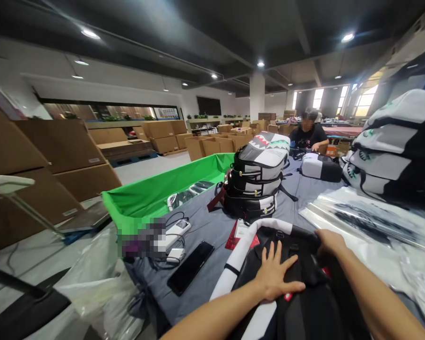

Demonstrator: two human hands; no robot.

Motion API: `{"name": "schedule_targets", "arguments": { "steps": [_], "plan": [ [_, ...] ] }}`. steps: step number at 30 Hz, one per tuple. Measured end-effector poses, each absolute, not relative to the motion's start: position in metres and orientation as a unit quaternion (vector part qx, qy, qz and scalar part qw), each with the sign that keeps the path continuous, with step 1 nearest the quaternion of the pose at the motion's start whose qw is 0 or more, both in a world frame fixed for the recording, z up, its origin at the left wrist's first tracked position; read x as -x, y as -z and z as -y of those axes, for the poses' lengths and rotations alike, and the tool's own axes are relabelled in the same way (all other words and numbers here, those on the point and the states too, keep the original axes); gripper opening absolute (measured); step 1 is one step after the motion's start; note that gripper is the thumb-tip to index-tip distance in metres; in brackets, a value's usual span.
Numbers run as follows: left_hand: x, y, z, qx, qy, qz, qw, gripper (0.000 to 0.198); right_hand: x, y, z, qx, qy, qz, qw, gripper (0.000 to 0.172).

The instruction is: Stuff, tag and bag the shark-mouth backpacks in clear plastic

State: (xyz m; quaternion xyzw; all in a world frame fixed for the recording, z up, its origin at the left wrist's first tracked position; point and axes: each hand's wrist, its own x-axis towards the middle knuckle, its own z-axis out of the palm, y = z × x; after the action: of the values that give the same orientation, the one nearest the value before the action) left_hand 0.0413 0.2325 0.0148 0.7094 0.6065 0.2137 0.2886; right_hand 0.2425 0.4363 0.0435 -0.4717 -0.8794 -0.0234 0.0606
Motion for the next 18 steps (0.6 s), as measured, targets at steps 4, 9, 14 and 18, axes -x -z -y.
{"name": "schedule_targets", "arguments": {
  "steps": [4,9,14,18],
  "plan": [
    [-0.047,-0.019,-0.241,-0.72,-0.138,-0.622,0.277,0.084,-0.222,-0.063,-0.426,0.495,-0.007,0.866,-0.073,0.023],
    [-0.054,-0.011,-0.236,-0.726,-0.151,-0.636,0.214,0.077,-0.155,-0.073,-0.404,0.455,-0.034,0.889,-0.033,0.027],
    [-0.048,-0.006,-0.236,-0.731,-0.148,-0.627,0.226,0.078,-0.085,-0.057,-0.402,0.424,-0.087,0.901,0.034,0.032],
    [-0.041,-0.003,-0.246,-0.746,-0.159,-0.604,0.233,0.076,-0.08,-0.041,-0.431,0.421,-0.153,0.894,0.022,0.026]
  ]
}}
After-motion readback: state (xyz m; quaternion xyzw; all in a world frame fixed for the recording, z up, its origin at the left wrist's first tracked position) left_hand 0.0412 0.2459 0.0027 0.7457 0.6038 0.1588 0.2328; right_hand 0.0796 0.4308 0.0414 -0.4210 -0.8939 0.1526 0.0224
